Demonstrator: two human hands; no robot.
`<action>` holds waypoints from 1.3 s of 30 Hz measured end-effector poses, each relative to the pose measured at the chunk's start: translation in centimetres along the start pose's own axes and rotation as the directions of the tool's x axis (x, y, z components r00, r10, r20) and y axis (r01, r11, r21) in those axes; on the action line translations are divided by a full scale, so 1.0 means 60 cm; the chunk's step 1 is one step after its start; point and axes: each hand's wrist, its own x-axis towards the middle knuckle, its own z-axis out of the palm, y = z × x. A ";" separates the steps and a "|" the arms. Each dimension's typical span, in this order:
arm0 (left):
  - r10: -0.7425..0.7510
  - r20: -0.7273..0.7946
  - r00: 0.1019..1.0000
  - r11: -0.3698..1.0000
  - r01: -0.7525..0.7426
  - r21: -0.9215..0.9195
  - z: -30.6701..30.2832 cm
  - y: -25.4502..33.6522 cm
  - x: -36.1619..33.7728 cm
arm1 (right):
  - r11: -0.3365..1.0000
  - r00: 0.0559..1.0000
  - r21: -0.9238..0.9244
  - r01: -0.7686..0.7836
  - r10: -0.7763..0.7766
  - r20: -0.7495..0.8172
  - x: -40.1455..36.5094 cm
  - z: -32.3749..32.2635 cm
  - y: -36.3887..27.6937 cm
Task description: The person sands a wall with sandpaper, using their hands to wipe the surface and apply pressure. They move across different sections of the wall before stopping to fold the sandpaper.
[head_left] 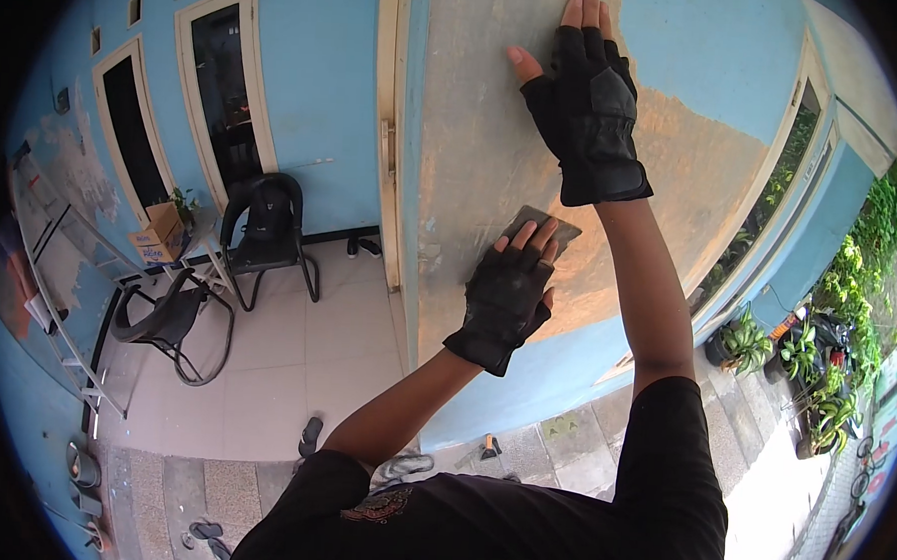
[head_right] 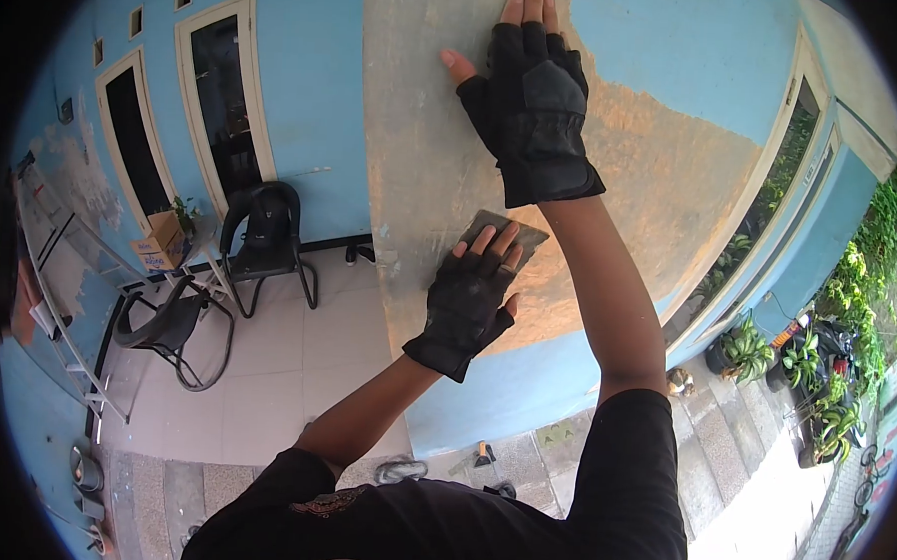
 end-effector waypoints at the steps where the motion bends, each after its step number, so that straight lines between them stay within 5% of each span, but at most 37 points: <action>1: 0.000 -0.003 1.000 1.000 0.000 0.002 0.000 0.000 0.000 | 0.997 0.993 0.057 0.048 -0.041 -0.107 -0.010 0.018 0.006; 2: 0.003 -0.013 1.000 1.000 -0.003 0.007 0.002 0.000 -0.001 | 0.989 0.974 0.110 0.100 -0.074 -0.216 -0.015 0.033 0.012; 8: 0.007 -0.027 1.000 1.000 -0.007 0.011 0.009 -0.001 -0.002 | 0.972 0.963 0.092 0.216 -0.197 -0.185 -0.014 0.014 -0.008; 12: 0.005 -0.022 1.000 1.000 -0.004 0.023 0.007 -0.001 -0.002 | 0.996 0.997 0.081 -0.024 0.018 0.073 0.009 -0.029 -0.012; 18: 0.000 -0.022 1.000 1.000 0.000 0.002 0.008 -0.001 -0.002 | 0.994 0.998 0.093 0.057 -0.060 0.035 -0.018 -0.035 -0.023; 27: 0.006 -0.007 1.000 1.000 -0.006 0.008 0.002 -0.002 -0.001 | 0.975 0.994 0.197 -0.107 0.108 0.007 -0.017 0.005 0.002; 29: 0.007 -0.022 1.000 1.000 -0.007 0.010 0.002 -0.001 -0.002 | 0.976 0.974 0.215 -0.047 0.092 -0.205 -0.039 0.041 0.018; 37: -0.032 -0.035 0.999 0.997 0.029 -0.067 0.016 -0.005 -0.004 | 0.986 0.995 0.158 0.048 -0.034 -0.095 -0.134 0.030 -0.015; 39: 0.006 -0.045 0.999 0.999 -0.004 0.032 0.014 -0.005 0.000 | 0.984 0.998 0.170 0.049 -0.040 -0.055 -0.147 0.033 -0.003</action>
